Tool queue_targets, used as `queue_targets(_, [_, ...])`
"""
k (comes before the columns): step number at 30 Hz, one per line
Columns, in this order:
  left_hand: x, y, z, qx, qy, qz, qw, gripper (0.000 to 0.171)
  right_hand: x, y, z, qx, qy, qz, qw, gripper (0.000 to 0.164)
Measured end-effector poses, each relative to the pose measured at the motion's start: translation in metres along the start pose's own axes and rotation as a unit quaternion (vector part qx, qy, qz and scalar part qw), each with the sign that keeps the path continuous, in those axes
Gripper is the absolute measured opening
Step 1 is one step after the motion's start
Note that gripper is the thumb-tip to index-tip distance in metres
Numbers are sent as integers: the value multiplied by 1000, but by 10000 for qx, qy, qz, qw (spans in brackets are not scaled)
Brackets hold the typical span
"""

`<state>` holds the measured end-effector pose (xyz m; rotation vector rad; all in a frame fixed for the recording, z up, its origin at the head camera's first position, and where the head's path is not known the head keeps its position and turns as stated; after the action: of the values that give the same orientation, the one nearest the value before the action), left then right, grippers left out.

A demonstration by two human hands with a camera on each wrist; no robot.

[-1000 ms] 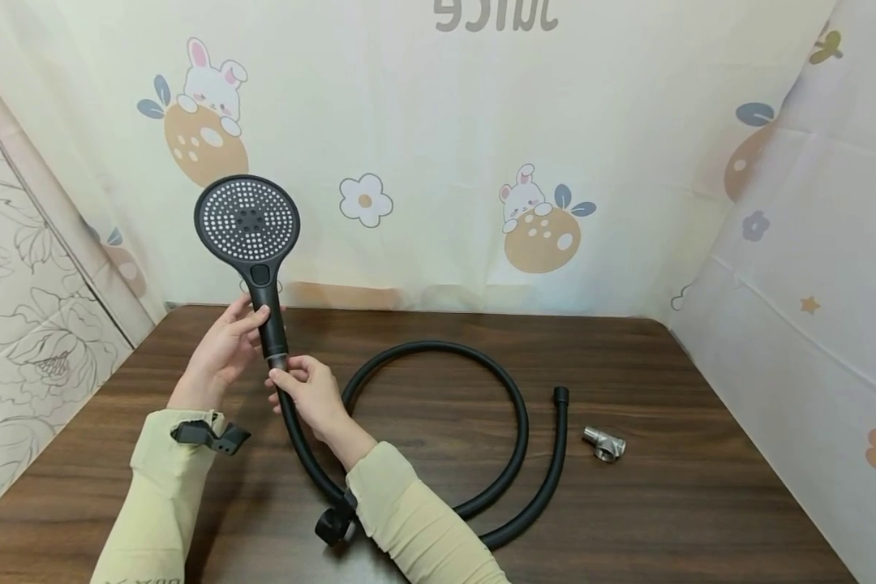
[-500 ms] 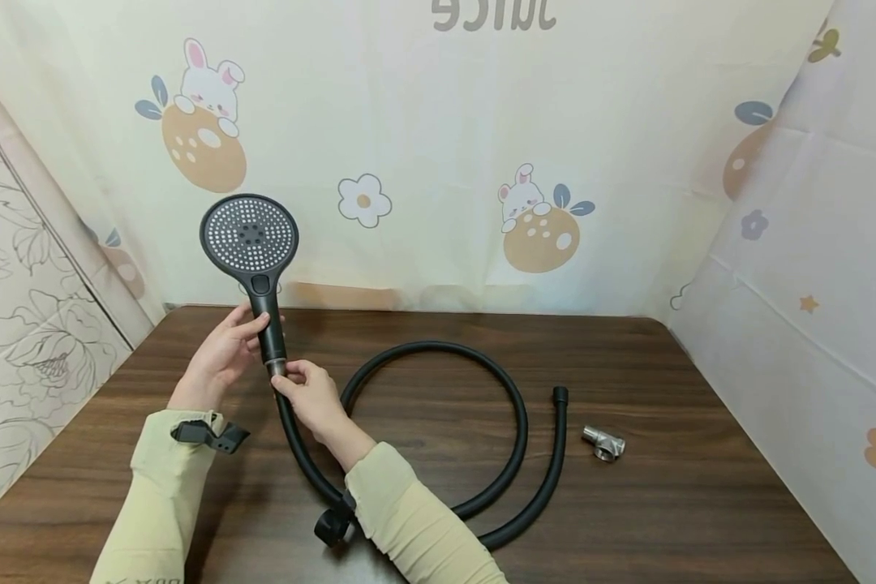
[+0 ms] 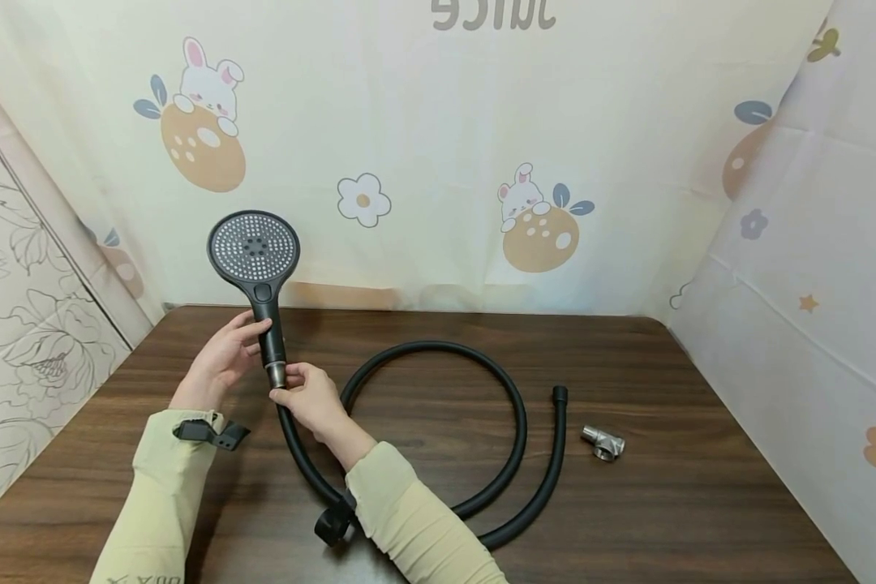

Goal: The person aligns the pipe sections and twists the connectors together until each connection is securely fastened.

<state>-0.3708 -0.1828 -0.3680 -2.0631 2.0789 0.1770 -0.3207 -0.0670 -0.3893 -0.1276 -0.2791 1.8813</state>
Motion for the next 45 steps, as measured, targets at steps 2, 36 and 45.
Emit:
queue_targets(2, [2, 2, 4, 22, 147, -15, 9999, 62, 0, 1, -1, -2, -29, -24, 10000, 34])
queue_targets(36, [12, 5, 32, 800, 150, -184, 9965, 62, -1, 3, -14, -369, -522, -147, 9978, 37])
queue_targets(45, [13, 6, 37, 823, 186, -218, 9962, 60, 0, 5, -18, -438, -550, -191, 9973, 36])
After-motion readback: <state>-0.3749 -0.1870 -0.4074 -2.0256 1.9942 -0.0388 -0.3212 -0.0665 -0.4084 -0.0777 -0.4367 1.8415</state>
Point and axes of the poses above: each hand's wrist, its own y-axis towards the middle knuckle, its own x-axis out of the back of the hand, z = x × y, the point moved 10 cm from there along y, towards the middle knuckle, and after that the axes turned 10 degrees about -x, right-handed, at the moved point
